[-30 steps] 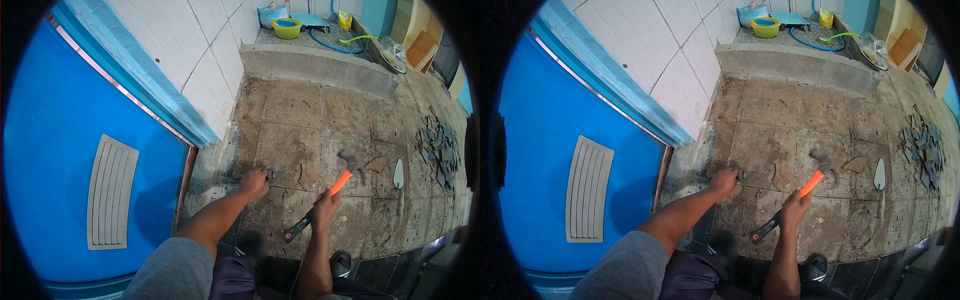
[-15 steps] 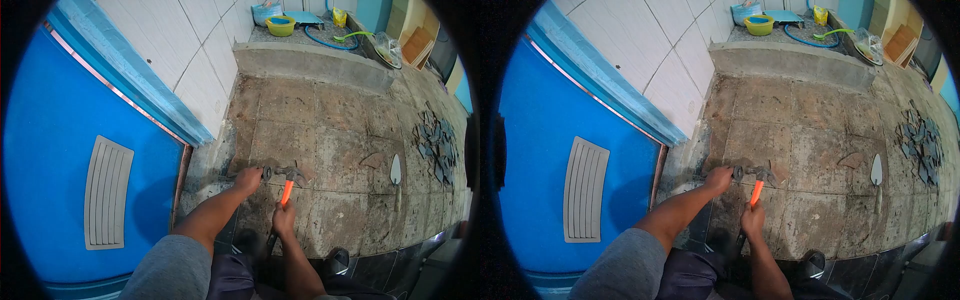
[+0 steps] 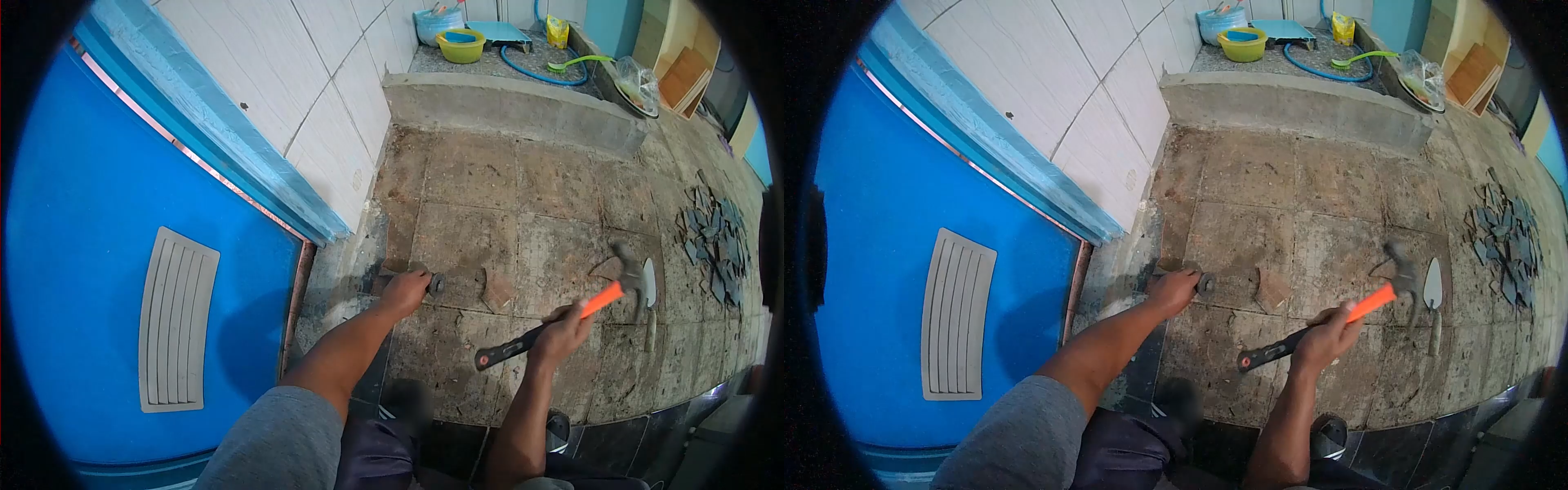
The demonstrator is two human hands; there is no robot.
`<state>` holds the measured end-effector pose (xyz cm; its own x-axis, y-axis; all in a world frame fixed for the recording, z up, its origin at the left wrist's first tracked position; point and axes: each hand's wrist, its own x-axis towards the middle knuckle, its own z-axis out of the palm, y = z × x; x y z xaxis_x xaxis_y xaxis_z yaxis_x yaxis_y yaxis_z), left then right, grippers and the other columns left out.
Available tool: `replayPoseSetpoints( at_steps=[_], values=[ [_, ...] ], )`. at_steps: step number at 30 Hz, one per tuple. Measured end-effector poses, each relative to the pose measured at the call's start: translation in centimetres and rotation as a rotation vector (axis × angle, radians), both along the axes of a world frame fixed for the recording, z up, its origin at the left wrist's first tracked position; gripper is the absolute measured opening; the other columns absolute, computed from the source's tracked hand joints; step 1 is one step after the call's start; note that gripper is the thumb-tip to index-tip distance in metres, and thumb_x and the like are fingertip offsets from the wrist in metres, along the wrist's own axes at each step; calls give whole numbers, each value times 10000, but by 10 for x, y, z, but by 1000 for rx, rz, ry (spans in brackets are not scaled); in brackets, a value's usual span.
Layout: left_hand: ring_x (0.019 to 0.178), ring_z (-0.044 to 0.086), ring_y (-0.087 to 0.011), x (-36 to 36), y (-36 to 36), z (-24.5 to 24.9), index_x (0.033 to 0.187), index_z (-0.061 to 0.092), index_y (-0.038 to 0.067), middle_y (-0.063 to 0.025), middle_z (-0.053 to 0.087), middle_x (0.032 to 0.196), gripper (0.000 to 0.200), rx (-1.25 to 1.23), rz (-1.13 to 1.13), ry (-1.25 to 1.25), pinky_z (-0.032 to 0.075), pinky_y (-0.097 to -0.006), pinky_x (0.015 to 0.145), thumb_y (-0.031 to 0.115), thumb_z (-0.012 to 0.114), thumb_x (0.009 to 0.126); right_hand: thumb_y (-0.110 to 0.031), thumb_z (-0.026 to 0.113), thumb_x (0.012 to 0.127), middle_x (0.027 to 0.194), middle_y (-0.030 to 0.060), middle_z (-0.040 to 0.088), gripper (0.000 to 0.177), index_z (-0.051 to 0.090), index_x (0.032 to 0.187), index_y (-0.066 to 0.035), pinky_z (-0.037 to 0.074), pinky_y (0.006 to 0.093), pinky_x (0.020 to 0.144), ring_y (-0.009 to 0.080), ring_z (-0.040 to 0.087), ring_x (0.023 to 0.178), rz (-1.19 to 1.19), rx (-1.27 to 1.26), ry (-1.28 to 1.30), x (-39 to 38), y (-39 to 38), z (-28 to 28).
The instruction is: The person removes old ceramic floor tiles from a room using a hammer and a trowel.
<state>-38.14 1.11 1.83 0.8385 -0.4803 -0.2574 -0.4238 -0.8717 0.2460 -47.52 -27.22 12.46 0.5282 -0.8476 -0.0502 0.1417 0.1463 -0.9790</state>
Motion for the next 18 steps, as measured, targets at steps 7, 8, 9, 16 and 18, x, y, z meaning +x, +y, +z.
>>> replayPoseSetpoints(
  at_steps=[7,8,9,16,18],
  values=[
    [1149,622,-406,3,-10,31,1277,600,-15,-233,597,1319,348,-12,103,110,535,-483,959,62,576,939,-328,508,1065,681,39,501,335,501,953,-13,423,366,611,195,503,625,54,-292,263,-29,86,-105],
    [1141,625,-405,3,-8,22,1267,605,-13,-232,603,1306,340,-20,51,86,537,-486,951,62,578,937,-312,527,1055,684,45,512,328,507,996,11,441,401,639,225,528,641,312,-407,411,-47,108,-133],
    [1132,627,-404,3,-2,7,1256,609,-11,-231,609,1293,331,-29,-3,58,538,-488,944,61,580,935,-306,532,1053,684,43,517,326,504,1037,19,448,424,654,245,539,644,734,-395,595,-55,117,-137],
    [1073,639,-399,5,4,-27,1261,609,-8,-212,648,1172,323,-125,42,-132,539,-507,916,68,570,948,-278,500,1073,655,19,497,242,481,961,-64,418,309,506,141,498,540,400,60,393,-40,102,-109],
    [1067,639,-404,11,0,-16,1231,617,-5,-213,648,1142,293,-134,86,-86,534,-515,911,72,568,953,-266,490,1078,651,15,486,231,469,945,-79,405,284,475,110,477,521,231,118,226,-24,85,-74]
  ],
)
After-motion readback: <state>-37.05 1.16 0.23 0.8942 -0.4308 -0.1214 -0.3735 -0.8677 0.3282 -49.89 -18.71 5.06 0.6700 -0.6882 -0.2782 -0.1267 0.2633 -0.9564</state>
